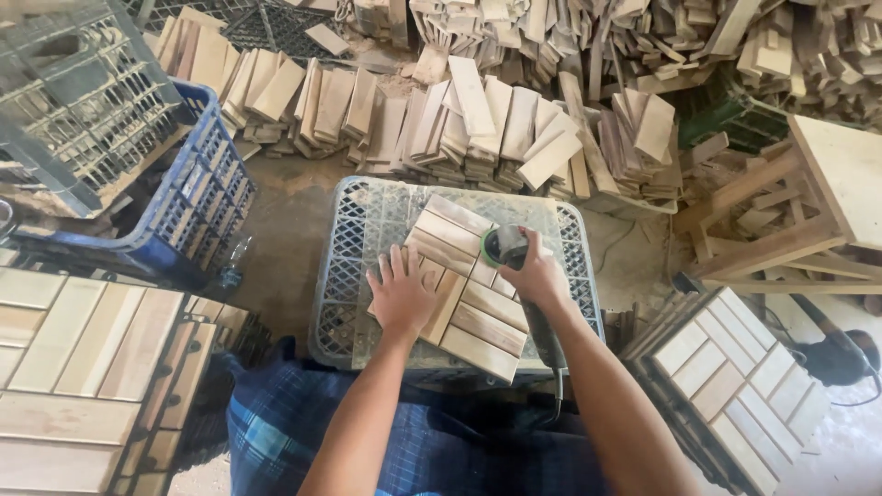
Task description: Using a handheld orbital sander to smooth the surface of a wooden tile panel.
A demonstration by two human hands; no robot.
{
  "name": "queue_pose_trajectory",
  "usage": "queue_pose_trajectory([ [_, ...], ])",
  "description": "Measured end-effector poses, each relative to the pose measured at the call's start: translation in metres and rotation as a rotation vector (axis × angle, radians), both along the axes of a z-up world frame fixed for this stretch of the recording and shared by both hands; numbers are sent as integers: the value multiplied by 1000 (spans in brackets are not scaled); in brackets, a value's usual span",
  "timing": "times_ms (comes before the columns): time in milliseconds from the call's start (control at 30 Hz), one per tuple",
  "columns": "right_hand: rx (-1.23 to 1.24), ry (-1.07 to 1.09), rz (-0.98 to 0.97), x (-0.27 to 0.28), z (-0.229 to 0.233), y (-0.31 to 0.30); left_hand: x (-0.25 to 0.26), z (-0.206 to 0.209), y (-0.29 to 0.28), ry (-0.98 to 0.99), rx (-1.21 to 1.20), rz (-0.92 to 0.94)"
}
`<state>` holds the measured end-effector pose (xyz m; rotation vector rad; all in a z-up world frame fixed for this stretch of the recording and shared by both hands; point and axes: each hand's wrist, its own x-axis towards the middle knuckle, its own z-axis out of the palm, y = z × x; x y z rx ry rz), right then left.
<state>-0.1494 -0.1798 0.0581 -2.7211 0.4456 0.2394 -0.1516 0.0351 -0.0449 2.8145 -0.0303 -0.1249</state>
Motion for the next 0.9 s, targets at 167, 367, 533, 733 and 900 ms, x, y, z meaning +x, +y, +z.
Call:
queue_pose_trajectory([
  [167,14,-47,-41,4,0,-10,5,-1,1,-106,2,17],
  [367,11,-32,-15,3,-4,-11,1,3,3,-162,-34,22],
  [533,18,-52,-90,6,-2,-5,3,-9,0,-146,-11,23],
  [733,36,-10,-25,8,-10,0,-3,4,0,-100,11,19],
  [900,16,-82,-123,31,-25,-30,5,-14,-1,-163,30,30],
])
